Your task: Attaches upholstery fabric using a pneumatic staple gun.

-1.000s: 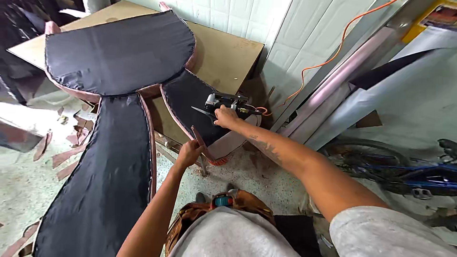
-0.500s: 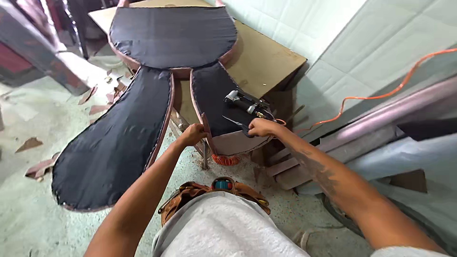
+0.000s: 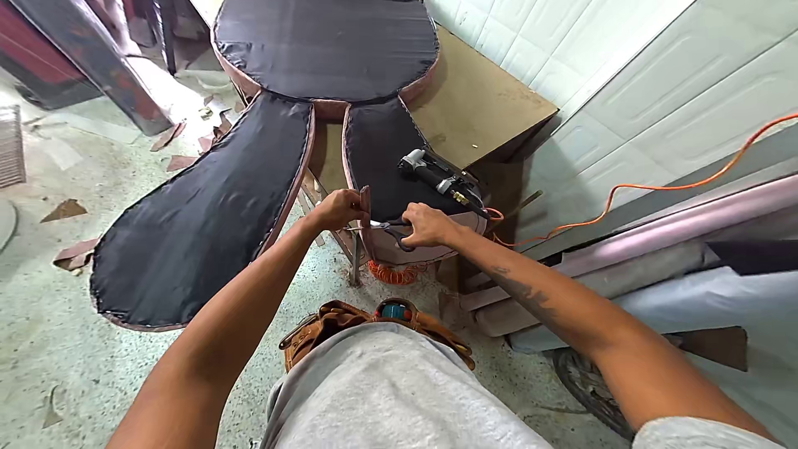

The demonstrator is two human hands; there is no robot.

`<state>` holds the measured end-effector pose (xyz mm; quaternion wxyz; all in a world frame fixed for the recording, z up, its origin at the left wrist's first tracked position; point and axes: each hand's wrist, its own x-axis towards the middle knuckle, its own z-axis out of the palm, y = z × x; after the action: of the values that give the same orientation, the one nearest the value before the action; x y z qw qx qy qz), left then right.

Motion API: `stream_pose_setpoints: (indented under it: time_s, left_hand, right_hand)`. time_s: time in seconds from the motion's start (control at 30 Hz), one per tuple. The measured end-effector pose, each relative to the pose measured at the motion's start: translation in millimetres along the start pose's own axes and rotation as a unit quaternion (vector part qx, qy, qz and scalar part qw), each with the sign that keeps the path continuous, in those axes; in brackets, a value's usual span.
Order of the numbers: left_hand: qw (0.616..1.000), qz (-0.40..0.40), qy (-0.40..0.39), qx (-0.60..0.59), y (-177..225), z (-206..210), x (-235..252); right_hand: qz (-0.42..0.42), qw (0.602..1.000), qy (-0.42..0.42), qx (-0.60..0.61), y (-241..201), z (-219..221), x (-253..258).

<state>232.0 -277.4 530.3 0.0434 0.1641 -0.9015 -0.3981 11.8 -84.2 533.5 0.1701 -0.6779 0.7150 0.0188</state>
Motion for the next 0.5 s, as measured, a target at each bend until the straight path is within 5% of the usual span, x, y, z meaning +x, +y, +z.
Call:
stream_pose_setpoints:
  time_s: [0.5]
  left_hand:
    - [0.998,-0.033,0.040,-0.022,-28,4,2]
  right_hand:
    - [-0.067,0.996,-0.041,0.031,6,-4,13]
